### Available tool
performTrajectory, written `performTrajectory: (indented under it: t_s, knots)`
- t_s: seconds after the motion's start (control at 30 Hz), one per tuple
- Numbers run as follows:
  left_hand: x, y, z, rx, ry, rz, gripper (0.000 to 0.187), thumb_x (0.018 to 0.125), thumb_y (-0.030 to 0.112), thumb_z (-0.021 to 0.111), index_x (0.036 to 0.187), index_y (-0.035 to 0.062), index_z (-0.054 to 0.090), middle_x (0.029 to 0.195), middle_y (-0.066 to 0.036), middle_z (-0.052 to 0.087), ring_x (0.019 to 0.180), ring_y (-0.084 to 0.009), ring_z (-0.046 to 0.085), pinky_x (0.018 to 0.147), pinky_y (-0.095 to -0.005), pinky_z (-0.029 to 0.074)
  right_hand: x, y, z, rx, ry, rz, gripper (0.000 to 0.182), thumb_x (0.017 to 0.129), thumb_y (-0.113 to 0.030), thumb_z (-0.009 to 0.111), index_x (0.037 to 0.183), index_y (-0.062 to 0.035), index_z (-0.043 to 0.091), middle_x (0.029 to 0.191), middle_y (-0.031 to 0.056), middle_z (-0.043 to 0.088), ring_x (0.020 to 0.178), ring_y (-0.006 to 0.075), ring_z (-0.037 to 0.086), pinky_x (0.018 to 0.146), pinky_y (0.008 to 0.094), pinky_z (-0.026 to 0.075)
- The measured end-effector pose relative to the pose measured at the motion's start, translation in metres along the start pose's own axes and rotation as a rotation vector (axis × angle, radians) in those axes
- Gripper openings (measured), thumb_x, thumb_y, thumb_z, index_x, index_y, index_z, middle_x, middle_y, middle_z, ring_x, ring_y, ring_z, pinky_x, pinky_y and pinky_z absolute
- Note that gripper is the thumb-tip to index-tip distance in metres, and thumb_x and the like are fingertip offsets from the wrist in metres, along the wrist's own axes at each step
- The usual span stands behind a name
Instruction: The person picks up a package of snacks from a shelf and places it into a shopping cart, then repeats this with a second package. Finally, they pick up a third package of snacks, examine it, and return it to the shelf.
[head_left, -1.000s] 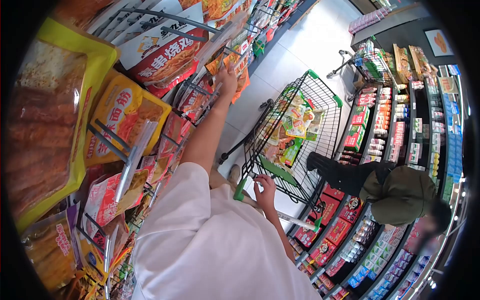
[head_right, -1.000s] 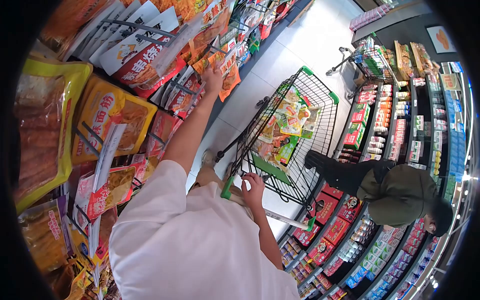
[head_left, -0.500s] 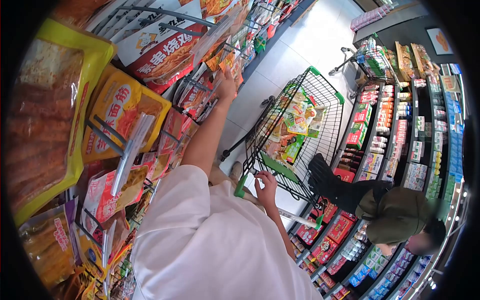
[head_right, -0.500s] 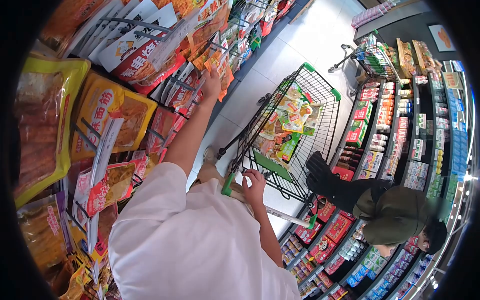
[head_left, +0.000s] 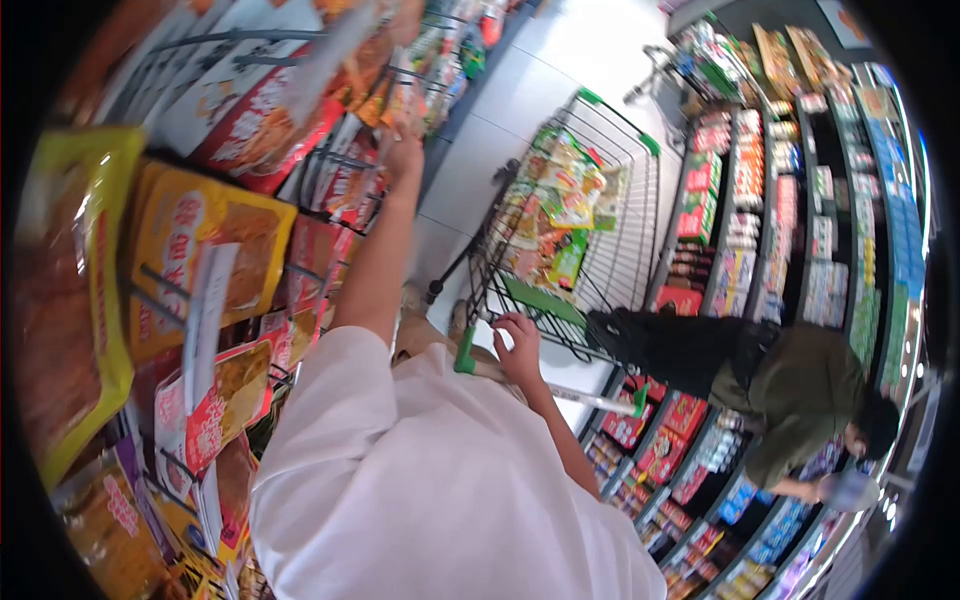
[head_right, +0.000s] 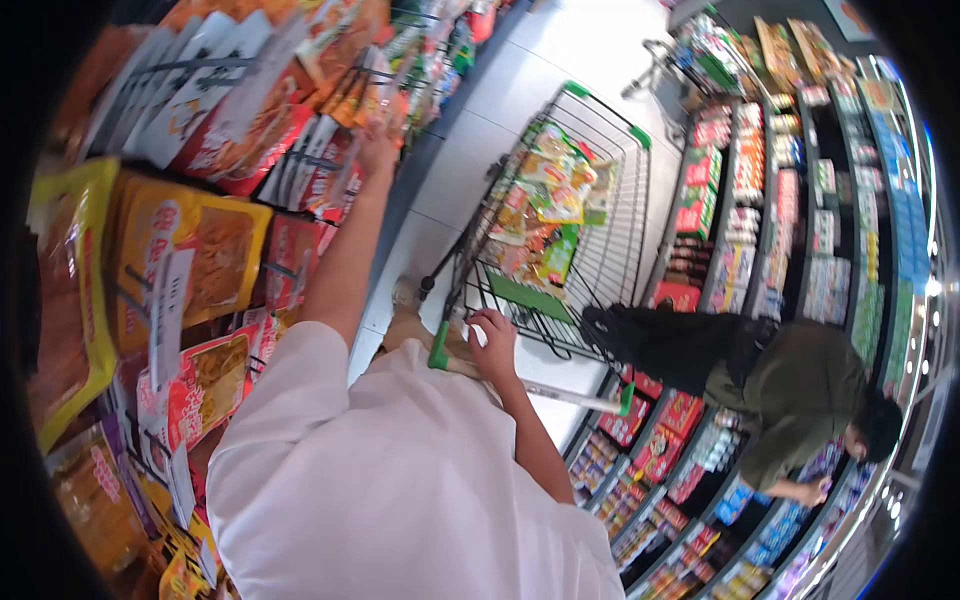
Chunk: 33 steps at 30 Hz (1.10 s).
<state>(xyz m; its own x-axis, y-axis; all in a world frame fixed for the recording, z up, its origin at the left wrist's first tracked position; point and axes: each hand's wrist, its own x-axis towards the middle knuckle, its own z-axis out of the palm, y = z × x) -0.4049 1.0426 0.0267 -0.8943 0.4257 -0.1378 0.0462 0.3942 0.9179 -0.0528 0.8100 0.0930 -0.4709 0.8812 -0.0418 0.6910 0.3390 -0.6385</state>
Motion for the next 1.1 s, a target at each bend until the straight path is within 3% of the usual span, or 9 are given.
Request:
performTrajectory:
  t_s: [0.07, 0.13, 0.23, 0.43, 0.53, 0.7, 0.9, 1.03, 1.1]
  knots:
    - [0.007, -0.036, 0.014, -0.161, 0.023, 0.185, 0.059, 0.102, 0.043, 0.040, 0.130, -0.0080, 0.050, 0.125, -0.032, 0.056, 0.114, -0.0429, 0.057, 0.094, -0.0427, 0.046, 0.000, -0.001, -0.001, 0.015, 0.010, 0.013, 0.015, 0.078, -0.010, 0.067, 0.093, -0.0121, 0.066, 0.107, 0.0048, 0.061, 0.100, 0.0281, 0.056, 0.085, 0.0420, 0.041]
    - [-0.015, -0.033, 0.001, -0.384, -0.024, 0.203, 0.048, 0.098, 0.034, 0.050, 0.123, -0.0067, 0.054, 0.120, -0.027, 0.060, 0.112, -0.0383, 0.058, 0.093, -0.0403, 0.046, -0.001, 0.001, 0.000, 0.021, -0.005, 0.031, 0.015, 0.078, -0.011, 0.067, 0.093, -0.0130, 0.066, 0.109, 0.0027, 0.061, 0.103, 0.0263, 0.055, 0.087, 0.0418, 0.040]
    - [-0.065, -0.064, 0.004, -0.266, 0.066, 0.252, 0.037, 0.093, 0.023, 0.058, 0.120, -0.0033, 0.057, 0.113, -0.022, 0.063, 0.107, -0.0344, 0.059, 0.093, -0.0406, 0.046, -0.003, 0.000, -0.003, 0.040, 0.002, 0.044, 0.015, 0.079, -0.011, 0.067, 0.093, -0.0128, 0.066, 0.110, 0.0024, 0.061, 0.107, 0.0252, 0.055, 0.091, 0.0417, 0.039]
    - [-0.239, -0.088, -0.044, -0.089, -0.937, 0.424, 0.031, 0.084, 0.016, 0.067, 0.112, 0.0040, 0.064, 0.109, -0.017, 0.062, 0.108, -0.0346, 0.057, 0.099, -0.0407, 0.043, 0.003, -0.003, -0.038, 0.237, -0.100, -0.006, 0.021, 0.082, -0.010, 0.066, 0.101, -0.0047, 0.065, 0.111, 0.0127, 0.061, 0.102, 0.0328, 0.060, 0.090, 0.0397, 0.049]
    - [-0.268, -0.075, -0.070, 0.206, -1.072, 0.724, 0.026, 0.082, 0.018, 0.067, 0.107, 0.0096, 0.068, 0.117, -0.014, 0.061, 0.119, -0.0365, 0.051, 0.105, -0.0453, 0.039, 0.005, 0.012, -0.067, 0.318, -0.124, 0.083, 0.020, 0.086, -0.011, 0.066, 0.105, -0.0021, 0.065, 0.110, 0.0143, 0.062, 0.104, 0.0315, 0.060, 0.091, 0.0377, 0.048]
    - [-0.271, -0.078, -0.068, 0.338, -1.071, 0.727, 0.028, 0.081, 0.018, 0.068, 0.107, 0.0100, 0.068, 0.121, -0.012, 0.060, 0.120, -0.0350, 0.050, 0.101, -0.0455, 0.043, 0.028, 0.088, -0.107, 0.251, -0.273, 0.274, 0.018, 0.091, -0.012, 0.064, 0.106, -0.0016, 0.065, 0.103, 0.0102, 0.065, 0.098, 0.0218, 0.064, 0.086, 0.0335, 0.050]
    - [-0.299, -0.040, -0.092, 0.631, -0.984, 0.626, 0.027, 0.083, 0.020, 0.067, 0.108, 0.0092, 0.067, 0.132, -0.011, 0.054, 0.118, -0.0326, 0.053, 0.098, -0.0417, 0.046, 0.049, 0.332, -0.031, 0.454, -0.273, 0.445, 0.024, 0.093, -0.023, 0.062, 0.108, -0.0055, 0.066, 0.094, 0.0019, 0.067, 0.084, 0.0130, 0.062, 0.072, 0.0274, 0.050]
    - [-0.334, -0.022, -0.116, 0.701, -0.862, 0.583, 0.032, 0.085, 0.021, 0.065, 0.115, 0.0098, 0.064, 0.141, -0.013, 0.044, 0.110, -0.0366, 0.056, 0.089, -0.0435, 0.050, 0.059, 0.392, -0.004, 0.802, -0.099, 0.973, 0.018, 0.090, -0.024, 0.059, 0.099, -0.0130, 0.069, 0.082, -0.0018, 0.063, 0.072, 0.0086, 0.056, 0.058, 0.0241, 0.041]
    - [-0.349, -0.021, -0.126, 0.714, -0.742, 0.626, 0.034, 0.086, 0.020, 0.064, 0.118, 0.0100, 0.063, 0.142, -0.014, 0.043, 0.110, -0.0371, 0.057, 0.090, -0.0443, 0.049, 0.052, 0.467, 0.050, 0.550, -0.122, 0.934, 0.022, 0.086, -0.027, 0.062, 0.096, -0.0097, 0.069, 0.082, 0.0022, 0.067, 0.074, 0.0140, 0.061, 0.061, 0.0304, 0.046]
